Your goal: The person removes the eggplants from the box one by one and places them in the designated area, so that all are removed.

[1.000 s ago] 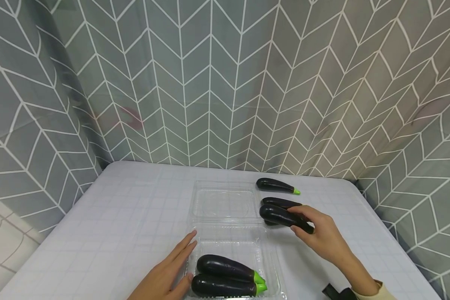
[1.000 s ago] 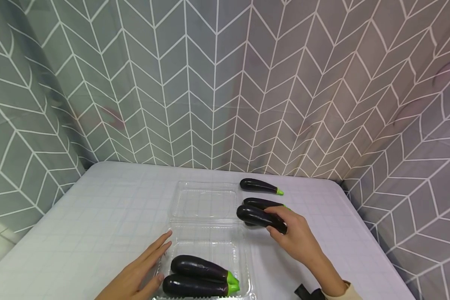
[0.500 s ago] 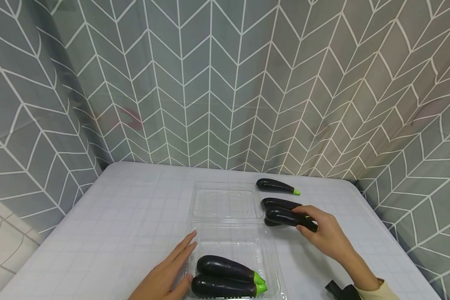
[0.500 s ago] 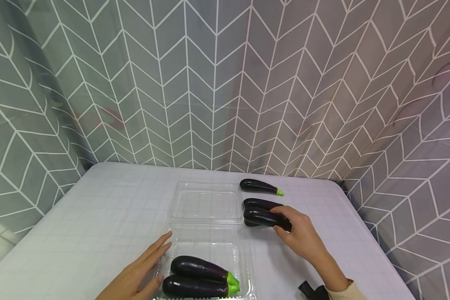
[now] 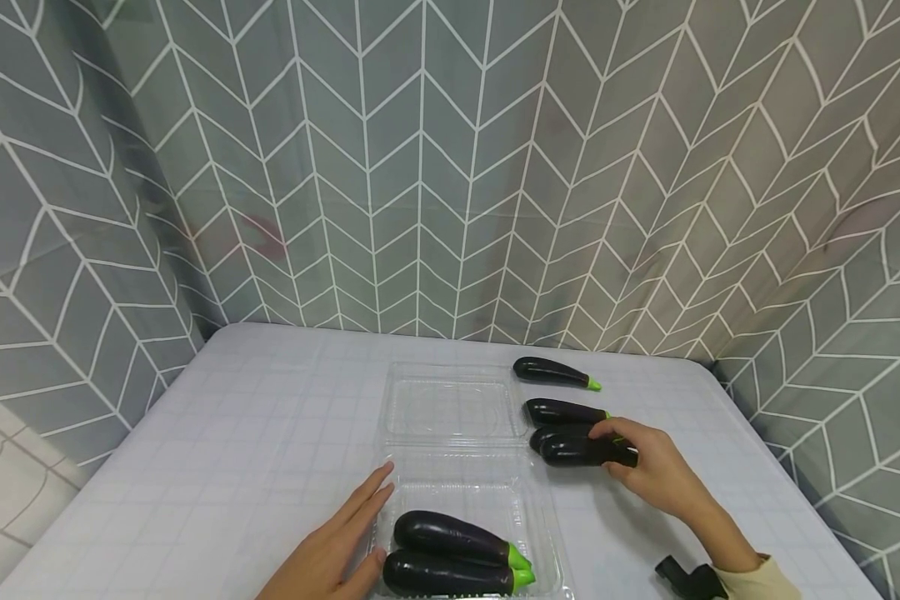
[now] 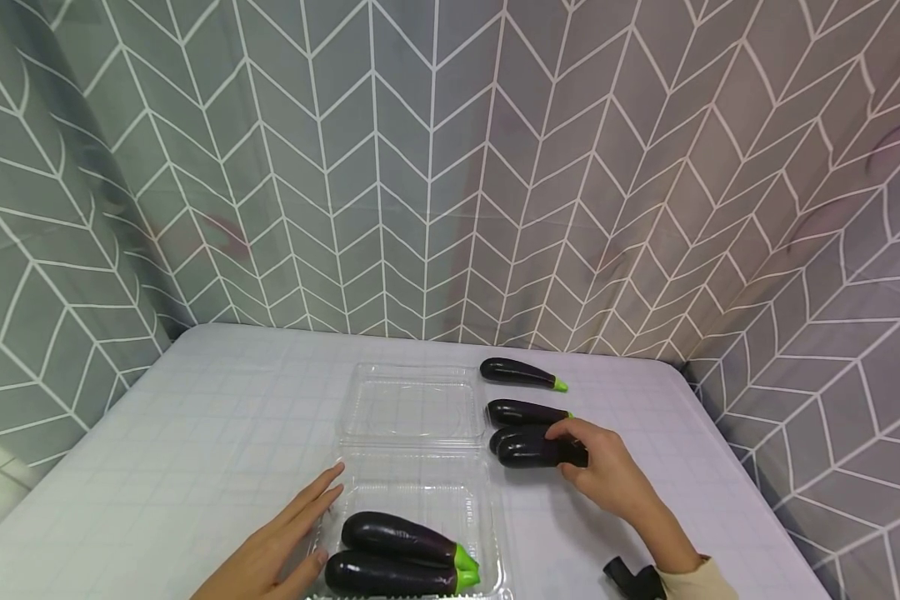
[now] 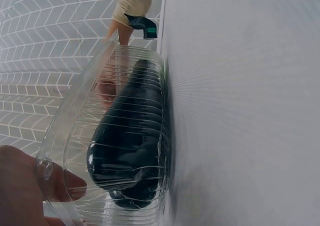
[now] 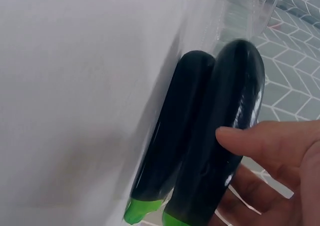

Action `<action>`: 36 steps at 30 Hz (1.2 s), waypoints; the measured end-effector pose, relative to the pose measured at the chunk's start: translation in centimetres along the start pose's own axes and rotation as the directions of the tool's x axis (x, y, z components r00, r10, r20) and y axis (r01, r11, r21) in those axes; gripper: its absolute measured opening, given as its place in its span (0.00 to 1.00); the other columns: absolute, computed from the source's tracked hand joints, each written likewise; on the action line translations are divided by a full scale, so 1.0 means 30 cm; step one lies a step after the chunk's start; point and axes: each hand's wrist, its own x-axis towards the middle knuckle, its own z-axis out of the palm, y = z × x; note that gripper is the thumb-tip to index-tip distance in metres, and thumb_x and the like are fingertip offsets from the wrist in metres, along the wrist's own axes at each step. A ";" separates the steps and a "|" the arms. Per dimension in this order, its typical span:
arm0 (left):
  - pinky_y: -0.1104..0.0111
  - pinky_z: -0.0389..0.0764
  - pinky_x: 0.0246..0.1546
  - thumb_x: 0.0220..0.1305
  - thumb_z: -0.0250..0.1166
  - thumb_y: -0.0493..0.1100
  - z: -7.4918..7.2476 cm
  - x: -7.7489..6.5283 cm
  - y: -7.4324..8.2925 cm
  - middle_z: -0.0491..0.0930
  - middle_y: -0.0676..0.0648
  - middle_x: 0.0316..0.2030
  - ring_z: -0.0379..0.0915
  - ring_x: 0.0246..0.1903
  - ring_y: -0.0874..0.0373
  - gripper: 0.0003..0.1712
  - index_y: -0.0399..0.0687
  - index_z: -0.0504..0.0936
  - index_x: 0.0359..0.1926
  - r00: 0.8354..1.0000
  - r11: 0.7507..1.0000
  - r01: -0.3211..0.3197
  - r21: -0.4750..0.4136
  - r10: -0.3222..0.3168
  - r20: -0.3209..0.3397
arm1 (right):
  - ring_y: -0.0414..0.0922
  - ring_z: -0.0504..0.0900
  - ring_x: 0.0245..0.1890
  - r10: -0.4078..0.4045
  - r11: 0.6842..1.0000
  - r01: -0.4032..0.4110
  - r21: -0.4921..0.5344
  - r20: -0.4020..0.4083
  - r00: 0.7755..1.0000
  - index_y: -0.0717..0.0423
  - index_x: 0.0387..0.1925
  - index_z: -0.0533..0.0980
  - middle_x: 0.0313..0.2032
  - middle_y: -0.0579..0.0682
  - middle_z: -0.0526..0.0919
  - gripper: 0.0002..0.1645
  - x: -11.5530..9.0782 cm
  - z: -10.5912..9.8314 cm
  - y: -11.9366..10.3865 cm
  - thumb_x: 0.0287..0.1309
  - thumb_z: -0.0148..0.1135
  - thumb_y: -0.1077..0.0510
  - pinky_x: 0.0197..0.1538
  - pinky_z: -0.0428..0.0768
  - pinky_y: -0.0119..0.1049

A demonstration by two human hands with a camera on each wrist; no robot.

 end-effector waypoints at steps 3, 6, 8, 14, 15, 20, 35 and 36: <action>0.57 0.84 0.51 0.63 0.69 0.39 -0.001 0.000 0.000 0.60 0.49 0.78 0.72 0.66 0.54 0.38 0.37 0.71 0.73 1.000 1.000 -0.005 0.004 0.005 -0.003 | 0.51 0.85 0.50 -0.024 1.000 0.024 0.003 0.020 1.000 0.49 0.44 0.83 0.45 0.43 0.87 0.33 -0.001 0.004 0.009 0.33 0.78 0.77 0.51 0.83 0.52; 0.57 0.84 0.51 0.62 0.70 0.39 0.000 0.000 -0.001 0.60 0.49 0.78 0.71 0.67 0.54 0.38 0.37 0.72 0.73 1.000 1.000 0.003 0.001 -0.003 -0.003 | 0.50 0.85 0.49 -0.032 0.999 0.032 0.014 0.046 0.998 0.49 0.44 0.83 0.45 0.42 0.87 0.33 -0.002 0.014 0.015 0.33 0.78 0.77 0.51 0.83 0.51; 0.57 0.84 0.52 0.62 0.70 0.39 0.001 0.000 -0.002 0.60 0.49 0.78 0.71 0.67 0.54 0.38 0.37 0.72 0.73 1.000 1.000 0.011 -0.002 -0.011 -0.001 | 0.50 0.84 0.49 -0.027 1.000 0.026 0.017 0.061 0.998 0.50 0.44 0.83 0.44 0.42 0.87 0.33 -0.002 0.022 0.017 0.34 0.78 0.78 0.51 0.82 0.53; 0.56 0.84 0.52 0.62 0.71 0.39 0.001 0.001 -0.007 0.59 0.49 0.79 0.70 0.67 0.55 0.39 0.37 0.72 0.73 1.000 1.000 0.011 0.009 -0.011 -0.006 | 0.52 0.85 0.50 0.010 1.000 -0.011 0.010 0.078 0.997 0.52 0.45 0.83 0.45 0.43 0.87 0.31 0.007 0.039 0.018 0.36 0.78 0.78 0.52 0.82 0.56; 0.56 0.84 0.52 0.61 0.71 0.39 0.001 0.001 -0.008 0.59 0.49 0.79 0.70 0.67 0.55 0.39 0.37 0.71 0.73 1.000 1.000 0.010 0.009 -0.010 -0.007 | 0.52 0.85 0.50 0.010 1.000 -0.011 0.011 0.081 0.997 0.53 0.45 0.83 0.45 0.44 0.86 0.31 0.009 0.041 0.020 0.37 0.79 0.77 0.52 0.82 0.56; 0.56 0.83 0.53 0.62 0.71 0.40 0.000 0.000 -0.007 0.60 0.48 0.78 0.70 0.68 0.54 0.39 0.37 0.71 0.73 1.000 1.000 0.015 0.003 -0.015 -0.004 | 0.51 0.84 0.49 0.012 1.000 -0.013 0.017 0.087 0.996 0.54 0.46 0.83 0.46 0.45 0.86 0.29 0.023 0.048 0.029 0.41 0.78 0.76 0.52 0.82 0.54; 0.56 0.84 0.52 0.63 0.70 0.41 0.000 -0.002 -0.009 0.59 0.49 0.79 0.71 0.67 0.56 0.39 0.38 0.71 0.73 1.000 1.000 0.028 -0.001 -0.028 0.015 | 0.57 0.83 0.54 0.018 1.000 -0.019 0.010 0.091 0.996 0.58 0.47 0.82 0.48 0.49 0.85 0.27 0.067 0.066 0.054 0.43 0.77 0.77 0.57 0.79 0.58; 0.56 0.84 0.52 0.63 0.70 0.41 0.000 -0.001 -0.008 0.59 0.50 0.79 0.71 0.67 0.56 0.39 0.38 0.71 0.73 0.999 0.999 0.032 -0.002 -0.032 0.019 | 0.57 0.83 0.54 0.022 1.000 -0.023 0.007 0.092 0.996 0.58 0.47 0.82 0.48 0.50 0.85 0.27 0.069 0.066 0.052 0.44 0.77 0.77 0.57 0.79 0.58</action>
